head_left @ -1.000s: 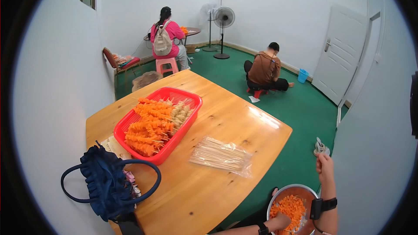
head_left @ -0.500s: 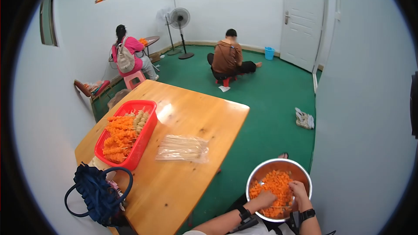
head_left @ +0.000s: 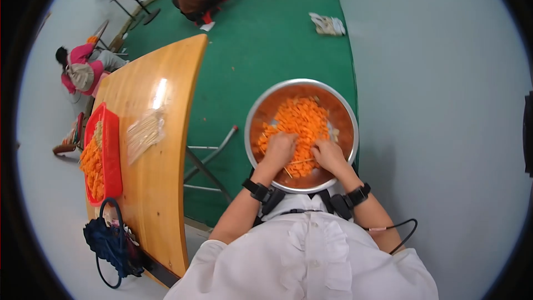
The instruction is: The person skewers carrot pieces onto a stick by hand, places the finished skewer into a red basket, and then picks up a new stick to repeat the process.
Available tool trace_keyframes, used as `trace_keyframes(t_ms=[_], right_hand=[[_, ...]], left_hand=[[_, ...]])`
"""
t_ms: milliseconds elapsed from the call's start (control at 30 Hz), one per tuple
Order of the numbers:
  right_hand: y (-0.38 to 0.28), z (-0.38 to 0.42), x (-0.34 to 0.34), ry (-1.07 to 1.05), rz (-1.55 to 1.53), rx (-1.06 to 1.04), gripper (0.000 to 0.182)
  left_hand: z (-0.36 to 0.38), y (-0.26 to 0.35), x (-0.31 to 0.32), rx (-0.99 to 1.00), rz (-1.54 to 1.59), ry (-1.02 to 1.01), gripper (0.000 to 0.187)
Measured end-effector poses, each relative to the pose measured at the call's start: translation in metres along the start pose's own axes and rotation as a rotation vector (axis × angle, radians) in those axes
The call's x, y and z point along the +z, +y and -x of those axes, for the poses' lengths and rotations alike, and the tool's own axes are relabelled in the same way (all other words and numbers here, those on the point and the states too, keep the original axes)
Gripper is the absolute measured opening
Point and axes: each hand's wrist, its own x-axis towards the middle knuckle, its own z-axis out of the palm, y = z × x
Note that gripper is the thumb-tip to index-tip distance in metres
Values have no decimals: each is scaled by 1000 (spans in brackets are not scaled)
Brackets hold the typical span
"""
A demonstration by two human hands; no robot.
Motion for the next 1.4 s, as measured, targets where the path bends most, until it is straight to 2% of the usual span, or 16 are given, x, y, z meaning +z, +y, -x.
trace_keyframes(t_ms=[100,200,300,400,500,600,733,867,900,1000,1100,1400], right_hand=[[0,-5,-1,-13,19,3,12],[7,-7,0,-20,30,-22,10],[-4,-7,-20,-254,-24,-87,9],[1,-6,-16,-254,-31,-170,6],[3,-9,-8,-278,216,-162,7],[3,-13,-9,-275,219,-202,7],[-11,-24,-33,-370,0,-118,10],[-22,-29,-39,-261,-83,116,14],[-19,-28,-35,-215,-70,77,16],[-17,-29,-25,-163,-20,90,15],[-22,-29,-26,-115,-39,59,13],[-27,-29,-31,-157,-38,53,11]], left_hand=[[-6,12,-10,-152,68,-15,17],[-10,9,-5,-347,42,0,16],[-16,6,-14,-338,78,38,19],[-17,0,-17,-302,141,62,19],[-17,-8,-16,-429,232,44,20],[-24,-9,-20,-691,357,-39,20],[-22,-27,-9,-826,739,36,23],[-26,-43,-11,-1058,1138,44,25],[-29,-43,-15,-1115,1207,28,26],[-34,-47,-18,-1178,1403,22,25],[-34,-52,-16,-1198,1472,15,26],[-30,-51,-19,-1161,1551,32,27]])
